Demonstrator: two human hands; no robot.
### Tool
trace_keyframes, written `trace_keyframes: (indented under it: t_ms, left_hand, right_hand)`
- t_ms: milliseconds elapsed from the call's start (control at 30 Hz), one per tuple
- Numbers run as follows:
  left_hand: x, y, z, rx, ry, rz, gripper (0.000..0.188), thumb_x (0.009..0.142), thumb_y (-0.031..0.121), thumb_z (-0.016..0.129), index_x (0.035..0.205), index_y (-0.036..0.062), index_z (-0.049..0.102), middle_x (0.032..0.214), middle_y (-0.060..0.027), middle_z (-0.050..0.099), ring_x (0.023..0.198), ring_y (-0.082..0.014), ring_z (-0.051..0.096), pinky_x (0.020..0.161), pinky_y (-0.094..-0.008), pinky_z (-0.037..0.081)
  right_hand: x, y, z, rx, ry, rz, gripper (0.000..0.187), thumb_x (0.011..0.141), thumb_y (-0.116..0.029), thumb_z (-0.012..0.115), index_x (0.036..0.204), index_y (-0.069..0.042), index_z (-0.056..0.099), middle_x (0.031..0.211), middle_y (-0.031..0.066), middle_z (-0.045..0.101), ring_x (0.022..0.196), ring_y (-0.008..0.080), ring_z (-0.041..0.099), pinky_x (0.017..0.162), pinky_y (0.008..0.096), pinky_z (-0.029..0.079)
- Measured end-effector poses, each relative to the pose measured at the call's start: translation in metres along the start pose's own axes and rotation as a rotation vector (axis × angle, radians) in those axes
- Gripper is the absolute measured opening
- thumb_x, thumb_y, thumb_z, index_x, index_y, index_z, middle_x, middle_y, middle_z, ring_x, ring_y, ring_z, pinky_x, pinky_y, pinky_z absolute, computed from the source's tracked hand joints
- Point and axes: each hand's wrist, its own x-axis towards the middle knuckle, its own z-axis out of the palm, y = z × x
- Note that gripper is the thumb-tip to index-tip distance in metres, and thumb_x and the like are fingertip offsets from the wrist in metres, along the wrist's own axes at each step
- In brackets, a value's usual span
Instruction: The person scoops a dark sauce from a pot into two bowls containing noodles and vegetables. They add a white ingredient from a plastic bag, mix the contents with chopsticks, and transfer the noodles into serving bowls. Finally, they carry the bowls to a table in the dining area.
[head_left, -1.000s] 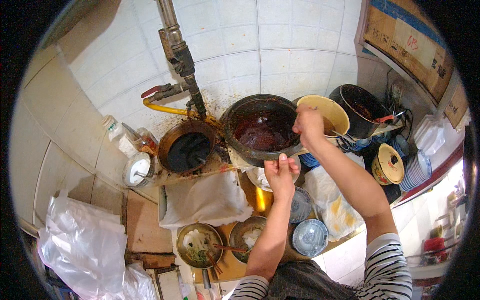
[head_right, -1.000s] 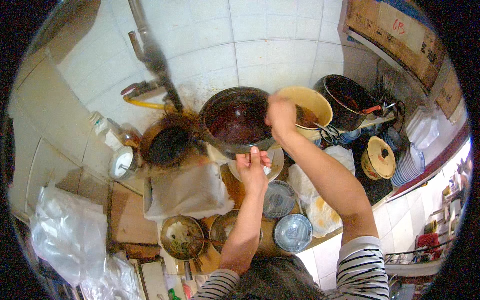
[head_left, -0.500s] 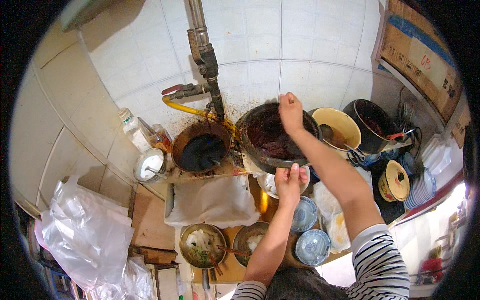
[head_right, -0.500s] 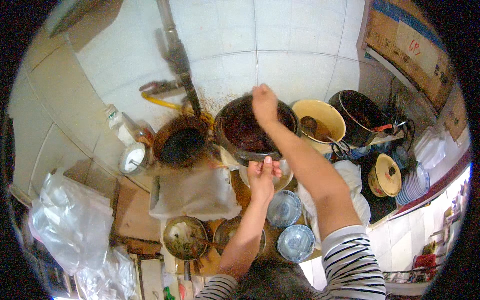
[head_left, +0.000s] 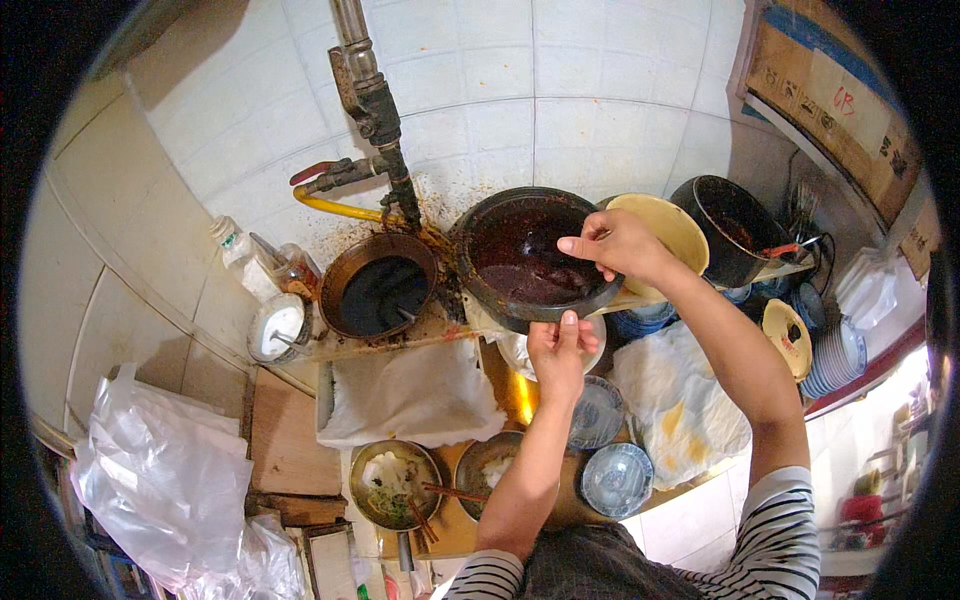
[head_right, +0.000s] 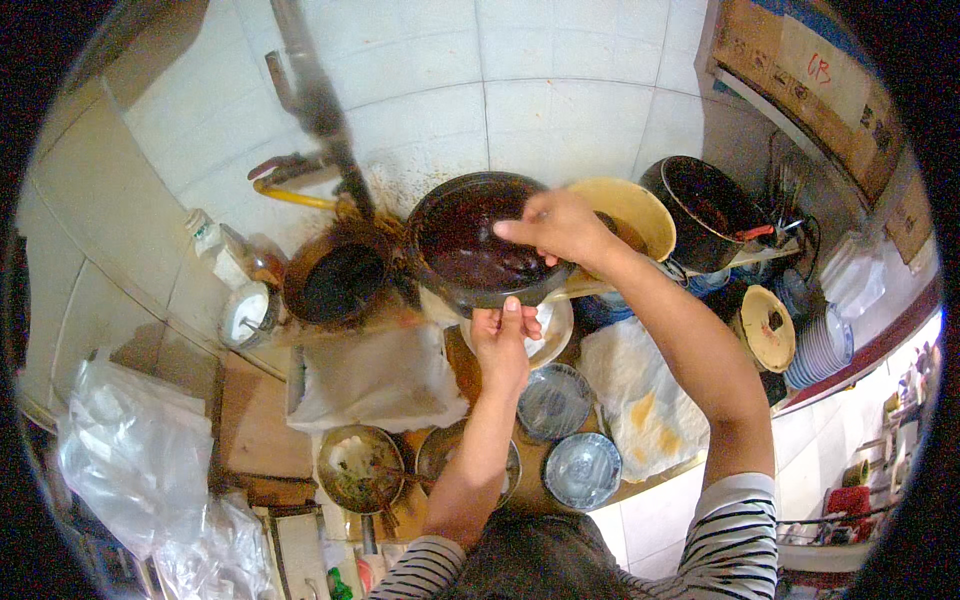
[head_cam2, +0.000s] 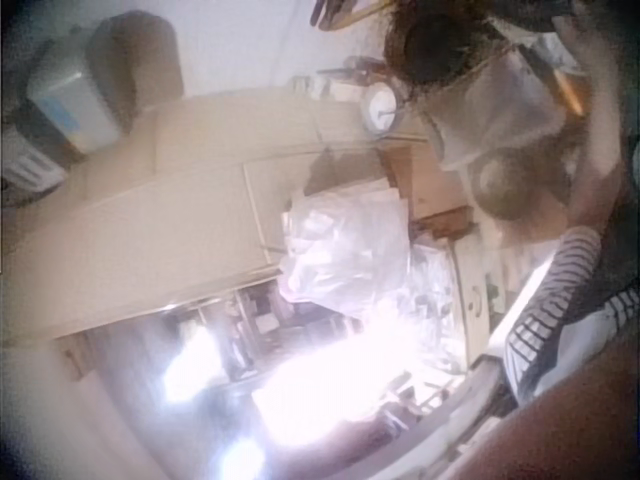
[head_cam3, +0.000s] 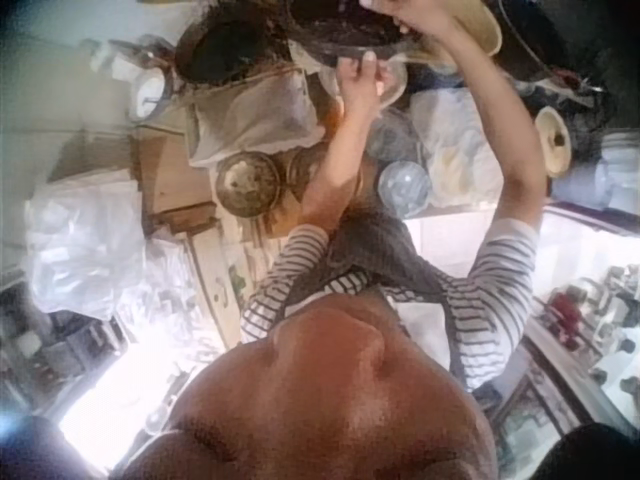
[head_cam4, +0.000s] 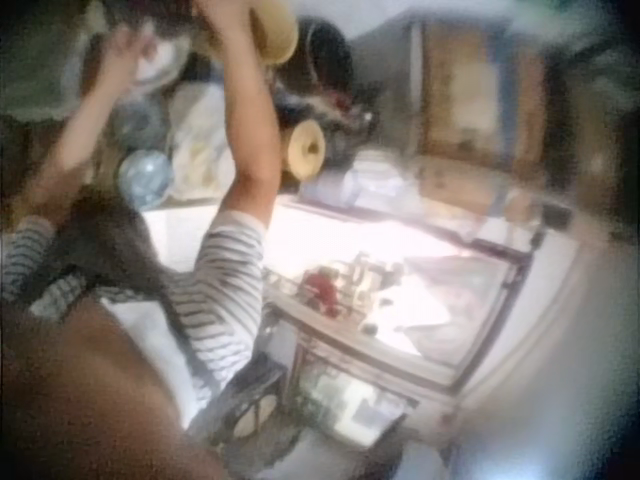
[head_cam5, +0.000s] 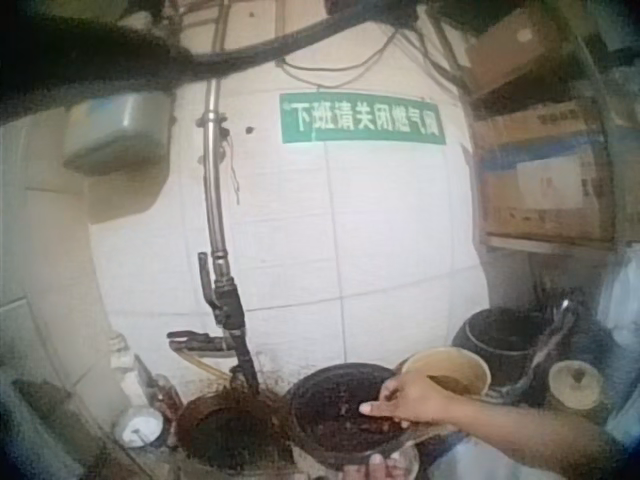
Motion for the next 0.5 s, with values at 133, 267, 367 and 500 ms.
trace_keyframes:
  t_ms: [133,267,367,500]
  left_hand:
    - [0.001,0.002,-0.005,0.044,0.016,-0.016,0.013,0.091,0.015,0.053,0.096,0.0032,0.048,0.073,-0.0091,0.060,0.054,-0.0137,0.054,0.049,-0.0254,0.046]
    - [0.004,0.007,-0.012,0.002,-0.045,-0.005,0.012,0.091,0.013,0.053,0.097,0.0031,0.049,0.073,-0.0095,0.060,0.054,-0.0136,0.054,0.049,-0.0257,0.047]
    - [0.006,0.006,-0.014,-0.004,-0.073,-0.012,0.012,0.091,0.012,0.053,0.097,0.0033,0.049,0.073,-0.0096,0.060,0.054,-0.0137,0.054,0.049,-0.0258,0.047]
    - [0.008,0.007,-0.017,0.002,-0.095,0.005,0.012,0.091,0.012,0.053,0.097,0.0028,0.050,0.073,-0.0101,0.060,0.054,-0.0139,0.054,0.048,-0.0259,0.047]
  right_hand:
    - [0.000,0.000,-0.007,-0.118,-0.148,-0.194,0.033,0.081,-0.030,0.067,0.066,-0.002,0.058,0.056,0.0050,0.053,0.050,0.0130,0.053,0.048,0.0268,0.043]
    - [0.003,0.007,-0.020,-0.470,-0.258,-0.402,0.027,0.078,-0.029,0.068,0.078,-0.002,0.064,0.063,0.0100,0.058,0.062,0.0201,0.057,0.059,0.0314,0.044]
    - [-0.001,0.003,-0.023,-0.504,-0.252,-0.473,0.029,0.078,-0.029,0.068,0.075,-0.001,0.064,0.062,0.0100,0.059,0.057,0.0198,0.055,0.056,0.0314,0.044]
    - [0.002,-0.007,-0.019,-0.509,-0.143,-0.464,0.033,0.079,-0.033,0.067,0.073,-0.001,0.063,0.060,0.0090,0.059,0.052,0.0188,0.053,0.052,0.0318,0.043]
